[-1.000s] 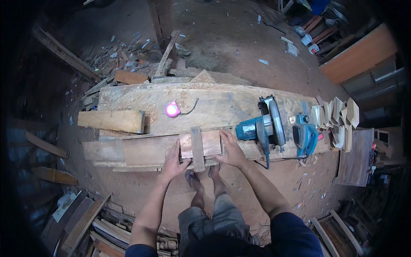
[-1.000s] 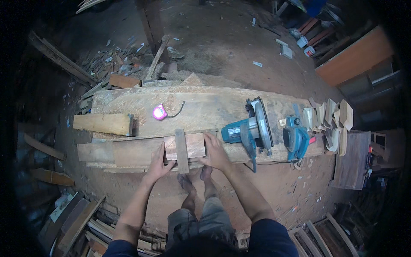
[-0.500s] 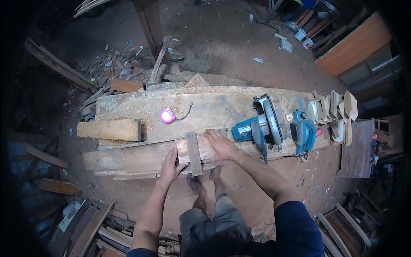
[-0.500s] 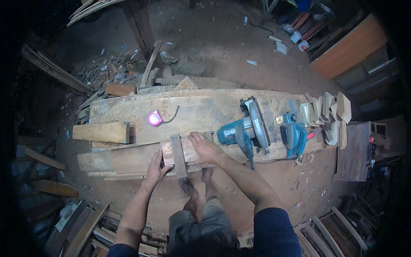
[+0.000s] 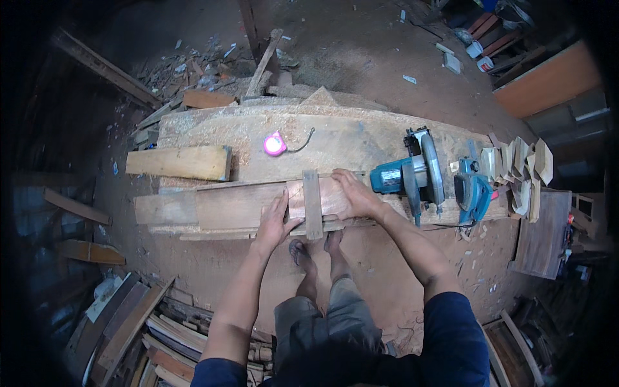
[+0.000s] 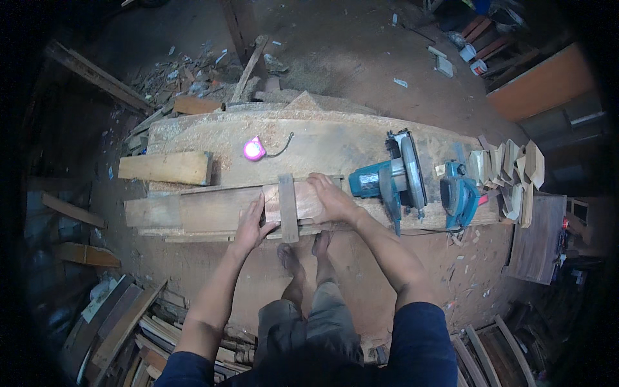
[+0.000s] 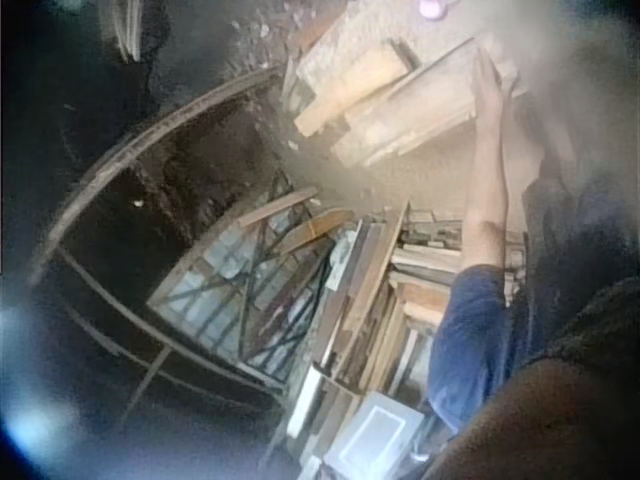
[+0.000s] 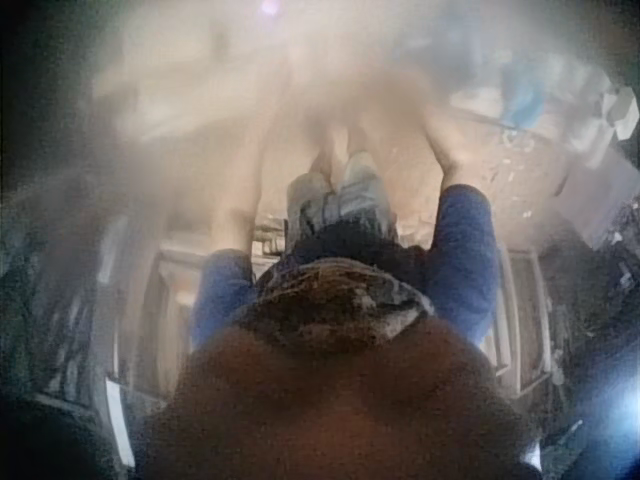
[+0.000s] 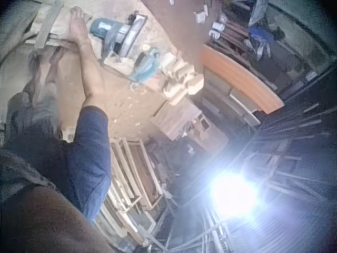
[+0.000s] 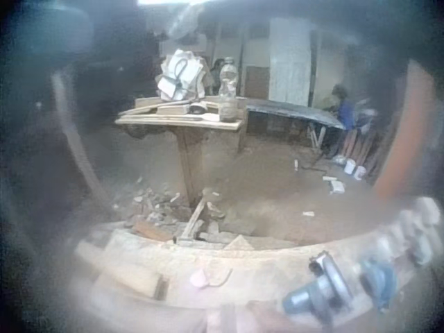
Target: The person uses a circular saw to cut small wooden planks into shorter pieces on a workbench. They repeatedly position the wood against a guide, cut it, and then move the cut pieces aside.
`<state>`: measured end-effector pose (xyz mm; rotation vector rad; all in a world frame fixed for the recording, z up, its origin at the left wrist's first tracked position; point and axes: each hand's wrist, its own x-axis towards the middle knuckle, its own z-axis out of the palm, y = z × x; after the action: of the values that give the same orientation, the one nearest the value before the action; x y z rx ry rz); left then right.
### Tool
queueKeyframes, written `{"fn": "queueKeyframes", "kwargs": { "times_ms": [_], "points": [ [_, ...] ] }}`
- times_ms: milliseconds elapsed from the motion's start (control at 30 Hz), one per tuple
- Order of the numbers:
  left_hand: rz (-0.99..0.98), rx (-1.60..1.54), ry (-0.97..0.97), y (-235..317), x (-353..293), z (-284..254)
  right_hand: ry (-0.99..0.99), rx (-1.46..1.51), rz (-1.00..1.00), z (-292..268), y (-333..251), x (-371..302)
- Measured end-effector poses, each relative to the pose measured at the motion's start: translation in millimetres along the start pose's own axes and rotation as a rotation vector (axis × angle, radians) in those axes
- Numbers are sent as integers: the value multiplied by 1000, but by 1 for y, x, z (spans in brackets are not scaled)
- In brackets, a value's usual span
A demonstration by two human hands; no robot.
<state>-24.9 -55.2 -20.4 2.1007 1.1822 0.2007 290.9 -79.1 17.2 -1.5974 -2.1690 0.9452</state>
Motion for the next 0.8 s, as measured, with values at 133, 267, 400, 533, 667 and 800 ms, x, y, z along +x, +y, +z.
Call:
{"fn": "queueKeyframes", "kwargs": {
  "times_ms": [133,267,400,533,667,800],
  "points": [
    [-7,9,-13,3,2,-3,-3,-4,18,-2,-2,2],
    [-7,30,-19,2,1,-2,52,16,-47,6,4,0],
    [7,68,-20,7,3,-2,23,18,-43,1,8,0],
    [29,56,19,4,2,2,12,13,-22,1,3,-3],
    [-41,49,15,13,1,-1,245,-12,-38,10,-1,-11],
    [-8,91,3,21,4,-8,622,763,508,58,2,-18]
  ]
}}
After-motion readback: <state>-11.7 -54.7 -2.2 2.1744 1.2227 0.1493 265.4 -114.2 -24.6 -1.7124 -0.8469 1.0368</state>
